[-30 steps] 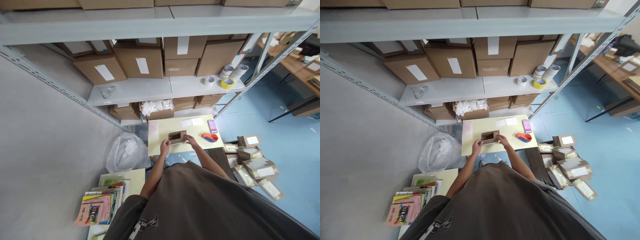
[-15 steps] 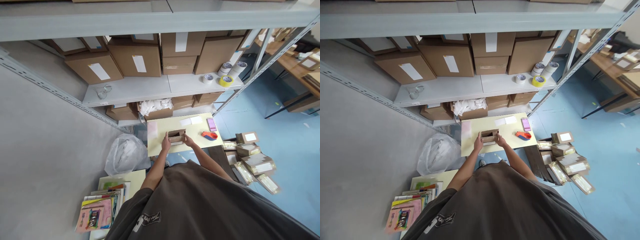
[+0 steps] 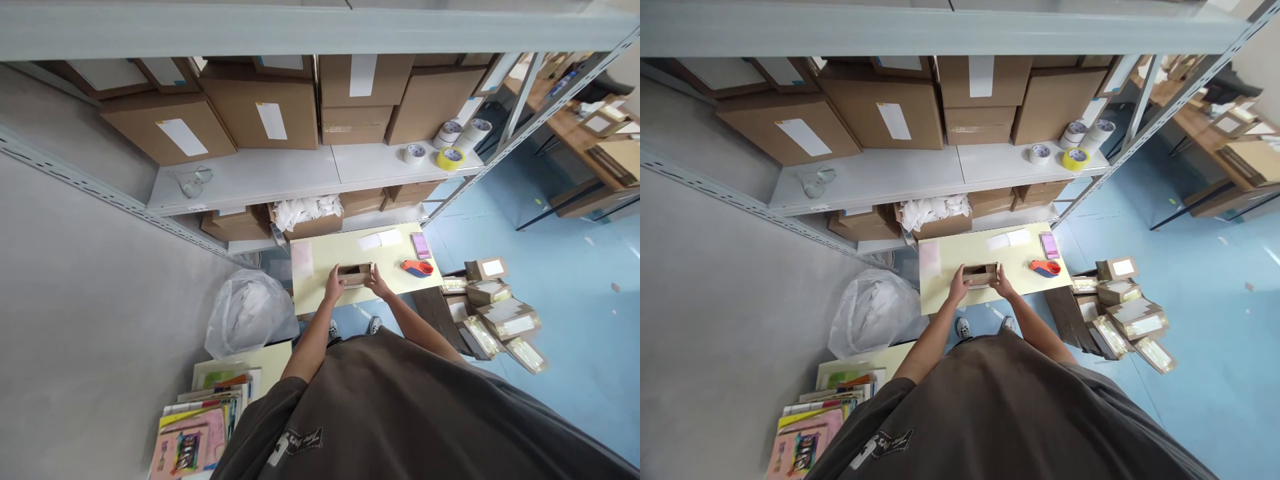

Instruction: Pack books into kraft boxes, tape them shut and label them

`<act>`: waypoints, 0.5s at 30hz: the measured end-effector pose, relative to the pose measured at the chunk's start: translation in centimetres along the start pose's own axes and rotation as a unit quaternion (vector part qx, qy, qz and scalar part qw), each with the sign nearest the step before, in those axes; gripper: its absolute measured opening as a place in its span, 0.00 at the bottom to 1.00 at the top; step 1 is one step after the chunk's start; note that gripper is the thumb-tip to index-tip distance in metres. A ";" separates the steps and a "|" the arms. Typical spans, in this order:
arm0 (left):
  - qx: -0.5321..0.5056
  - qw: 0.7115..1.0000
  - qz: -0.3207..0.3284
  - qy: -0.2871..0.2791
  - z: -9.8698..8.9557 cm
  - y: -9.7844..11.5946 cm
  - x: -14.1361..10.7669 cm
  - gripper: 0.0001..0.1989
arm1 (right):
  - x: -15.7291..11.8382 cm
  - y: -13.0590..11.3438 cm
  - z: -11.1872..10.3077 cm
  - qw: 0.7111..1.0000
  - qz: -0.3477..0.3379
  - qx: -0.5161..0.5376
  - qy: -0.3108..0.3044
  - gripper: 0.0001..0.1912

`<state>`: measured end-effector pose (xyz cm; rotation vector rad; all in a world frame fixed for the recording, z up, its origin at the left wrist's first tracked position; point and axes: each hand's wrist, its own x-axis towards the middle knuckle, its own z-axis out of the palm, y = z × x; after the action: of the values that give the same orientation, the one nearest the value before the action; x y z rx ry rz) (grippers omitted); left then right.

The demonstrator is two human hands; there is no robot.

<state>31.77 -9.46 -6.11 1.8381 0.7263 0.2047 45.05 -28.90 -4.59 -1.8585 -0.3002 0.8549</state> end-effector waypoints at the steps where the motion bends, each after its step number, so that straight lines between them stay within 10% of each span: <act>1: -0.004 1.000 -0.001 0.002 0.0 -0.1 0.0 0.39 | 0.1 0.0 0.0 1.000 -0.003 -0.005 -0.001 0.63; 15: 0.050 0.984 -0.154 0.070 3.9 0.9 -0.2 0.46 | 0.0 0.9 0.7 0.968 -0.009 -0.249 -0.016 0.58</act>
<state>33.76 -12.86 -6.81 1.7897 1.1260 0.0966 44.44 -28.83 -5.48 -2.3003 -0.5943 0.8482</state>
